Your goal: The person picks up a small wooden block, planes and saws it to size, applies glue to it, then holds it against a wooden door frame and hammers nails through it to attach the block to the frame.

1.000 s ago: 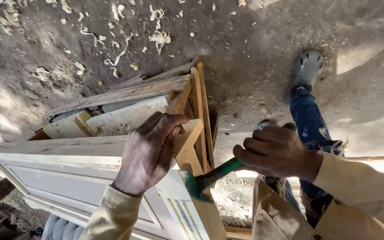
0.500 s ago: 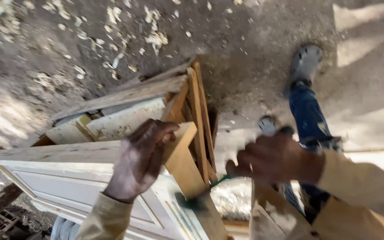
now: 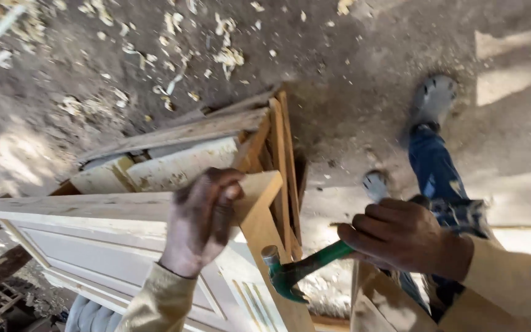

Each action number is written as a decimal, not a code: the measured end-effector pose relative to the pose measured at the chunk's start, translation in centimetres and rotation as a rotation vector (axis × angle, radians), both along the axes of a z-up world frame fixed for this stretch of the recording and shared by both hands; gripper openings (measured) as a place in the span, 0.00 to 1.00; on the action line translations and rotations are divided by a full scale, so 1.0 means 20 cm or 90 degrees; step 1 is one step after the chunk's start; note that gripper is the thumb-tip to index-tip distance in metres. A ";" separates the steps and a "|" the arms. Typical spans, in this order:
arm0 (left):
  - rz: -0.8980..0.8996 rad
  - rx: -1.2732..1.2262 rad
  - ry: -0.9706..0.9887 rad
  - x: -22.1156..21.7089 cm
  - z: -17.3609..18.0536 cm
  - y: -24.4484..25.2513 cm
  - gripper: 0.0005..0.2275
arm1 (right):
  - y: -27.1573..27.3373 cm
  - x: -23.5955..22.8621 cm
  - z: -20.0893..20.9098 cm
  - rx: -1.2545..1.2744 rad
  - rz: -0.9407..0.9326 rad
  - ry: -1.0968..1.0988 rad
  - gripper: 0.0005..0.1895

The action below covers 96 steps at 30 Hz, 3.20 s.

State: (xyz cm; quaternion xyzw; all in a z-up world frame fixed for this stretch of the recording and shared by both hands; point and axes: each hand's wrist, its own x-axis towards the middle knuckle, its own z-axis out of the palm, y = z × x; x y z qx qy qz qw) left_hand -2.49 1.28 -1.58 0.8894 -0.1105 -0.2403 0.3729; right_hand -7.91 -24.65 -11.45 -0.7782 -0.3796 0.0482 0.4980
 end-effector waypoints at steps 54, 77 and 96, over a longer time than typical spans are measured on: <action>0.070 0.391 -0.591 -0.31 -0.09 -0.12 0.20 | 0.21 -0.08 -0.11 0.098 -0.074 -0.367 0.25; 0.041 0.478 -0.599 -0.38 -0.20 0.03 0.21 | 0.18 -0.04 -0.12 0.050 -0.034 -0.296 0.23; 0.145 0.368 -0.541 -0.35 -0.03 -0.09 0.18 | 0.32 -0.35 0.64 0.354 -0.258 0.585 0.20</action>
